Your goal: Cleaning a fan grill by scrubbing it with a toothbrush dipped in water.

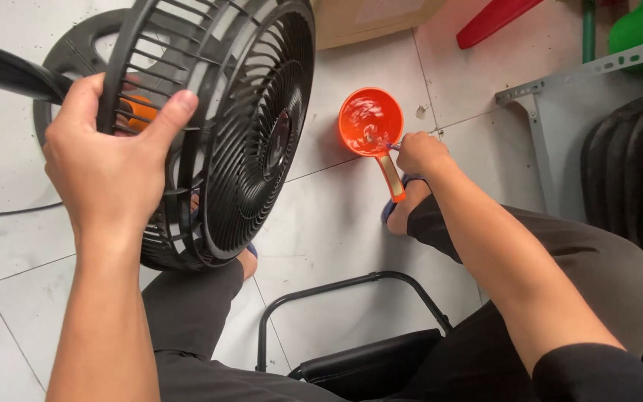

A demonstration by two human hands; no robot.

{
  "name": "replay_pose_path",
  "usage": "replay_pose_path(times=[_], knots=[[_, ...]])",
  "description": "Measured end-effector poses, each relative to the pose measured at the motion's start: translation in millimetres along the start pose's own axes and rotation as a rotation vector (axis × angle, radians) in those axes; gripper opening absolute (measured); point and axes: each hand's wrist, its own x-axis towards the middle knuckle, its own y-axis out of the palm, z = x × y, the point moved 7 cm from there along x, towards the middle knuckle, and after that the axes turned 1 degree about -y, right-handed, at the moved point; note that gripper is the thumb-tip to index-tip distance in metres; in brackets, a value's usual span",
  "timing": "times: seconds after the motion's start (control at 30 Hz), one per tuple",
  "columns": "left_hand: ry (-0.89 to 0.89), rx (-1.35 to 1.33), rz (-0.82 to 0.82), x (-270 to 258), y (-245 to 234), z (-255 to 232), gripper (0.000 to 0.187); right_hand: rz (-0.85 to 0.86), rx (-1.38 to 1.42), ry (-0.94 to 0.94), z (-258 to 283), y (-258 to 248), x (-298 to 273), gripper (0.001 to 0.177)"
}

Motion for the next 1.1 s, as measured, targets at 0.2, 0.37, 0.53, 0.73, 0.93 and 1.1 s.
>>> replay_pose_path(times=[0.2, 0.37, 0.53, 0.73, 0.93, 1.1], knots=[[0.020, -0.047, -0.082, 12.8, -3.1, 19.7, 0.041, -0.001, -0.035, -0.009, 5.5, -10.4, -0.8, 0.022], [0.075, 0.036, -0.099, 10.6, -4.7, 10.4, 0.042, -0.047, -0.076, -0.012, -0.4, -19.8, -2.6, 0.025], [0.100, 0.134, -0.090, 17.9, -3.0, 11.7, 0.046, -0.129, -0.210, -0.162, 9.4, -47.3, -11.4, 0.025], [0.159, 0.209, -0.173, 21.2, -8.3, 18.4, 0.047, -0.031, -0.292, -0.150, 11.9, -69.4, -35.6, 0.032], [0.187, 0.210, -0.203, 25.5, -3.5, 21.9, 0.045, -0.306, 0.073, -0.334, 30.0, -77.6, -56.8, 0.029], [0.248, 0.251, -0.259, 25.8, -2.4, 25.7, 0.044, -0.394, 0.551, -0.806, 116.7, -52.2, -98.8, 0.021]])
